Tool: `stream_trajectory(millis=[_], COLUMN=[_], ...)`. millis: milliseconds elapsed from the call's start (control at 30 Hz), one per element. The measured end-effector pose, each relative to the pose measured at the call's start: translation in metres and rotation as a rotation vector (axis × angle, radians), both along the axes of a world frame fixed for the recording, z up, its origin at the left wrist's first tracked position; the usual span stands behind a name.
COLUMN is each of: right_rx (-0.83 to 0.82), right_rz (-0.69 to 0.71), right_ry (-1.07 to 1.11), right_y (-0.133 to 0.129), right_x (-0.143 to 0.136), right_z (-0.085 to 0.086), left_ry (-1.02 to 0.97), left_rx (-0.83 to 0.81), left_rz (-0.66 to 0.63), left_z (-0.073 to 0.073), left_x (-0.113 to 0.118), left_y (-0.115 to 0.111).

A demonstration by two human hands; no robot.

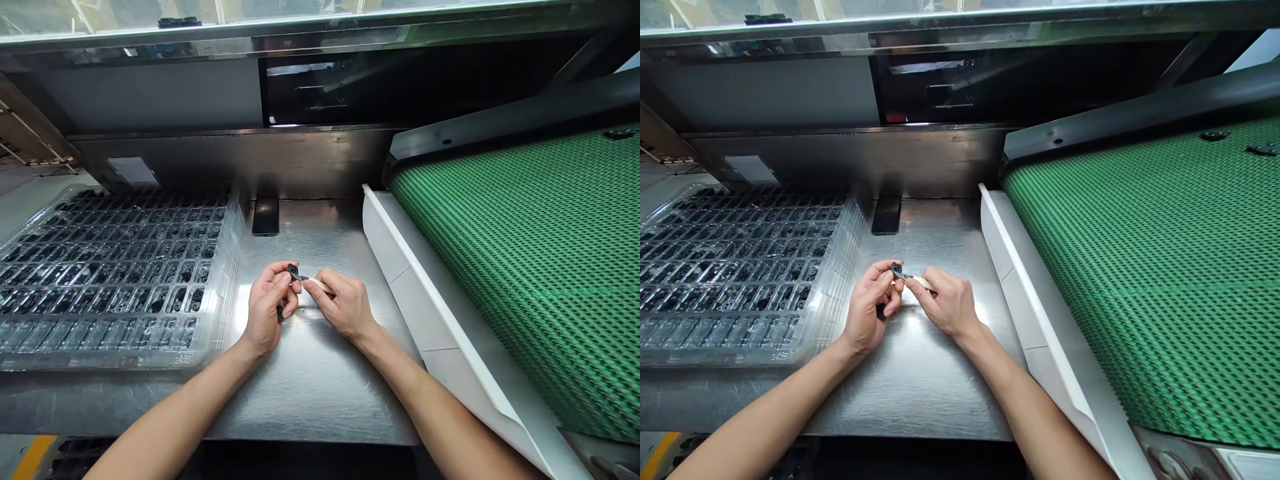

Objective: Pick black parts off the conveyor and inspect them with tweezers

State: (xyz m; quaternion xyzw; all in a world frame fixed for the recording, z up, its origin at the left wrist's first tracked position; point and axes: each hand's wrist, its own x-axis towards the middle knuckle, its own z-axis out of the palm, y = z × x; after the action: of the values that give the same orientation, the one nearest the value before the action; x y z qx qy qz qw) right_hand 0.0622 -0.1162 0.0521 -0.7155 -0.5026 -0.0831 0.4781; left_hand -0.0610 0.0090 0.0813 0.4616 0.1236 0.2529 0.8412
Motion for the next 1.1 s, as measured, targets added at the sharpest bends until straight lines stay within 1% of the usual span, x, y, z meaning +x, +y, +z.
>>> stream_trajectory(millis=[367,600,767,967,1100], right_rx=[0.011,0.020,-0.010,-0.029,-0.031], right_rz=[-0.105,-0.017,-0.058,-0.045,-0.081], right_ry=[-0.064,-0.078,-0.052,-0.051,-0.006], right_y=[-0.0022,0.0000,-0.0016,-0.0020,-0.0017], right_x=[0.0026,0.0010,0.0016,0.0013,0.0016], right_z=[-0.0002,-0.0015,-0.0014,-0.0005,-0.0008], left_ry=[-0.006,0.005,0.016,0.024,0.022], left_rx=[0.005,0.010,-0.002,-0.009,-0.026], left_rz=[0.003,0.007,-0.002,-0.008,-0.021], left_z=[0.0013,0.0001,0.0003,0.0010,0.0019], left_x=[-0.0003,-0.0003,-0.0006,-0.0006,-0.0002], left_y=[-0.0001,0.0004,0.0006,0.0008,0.0016])
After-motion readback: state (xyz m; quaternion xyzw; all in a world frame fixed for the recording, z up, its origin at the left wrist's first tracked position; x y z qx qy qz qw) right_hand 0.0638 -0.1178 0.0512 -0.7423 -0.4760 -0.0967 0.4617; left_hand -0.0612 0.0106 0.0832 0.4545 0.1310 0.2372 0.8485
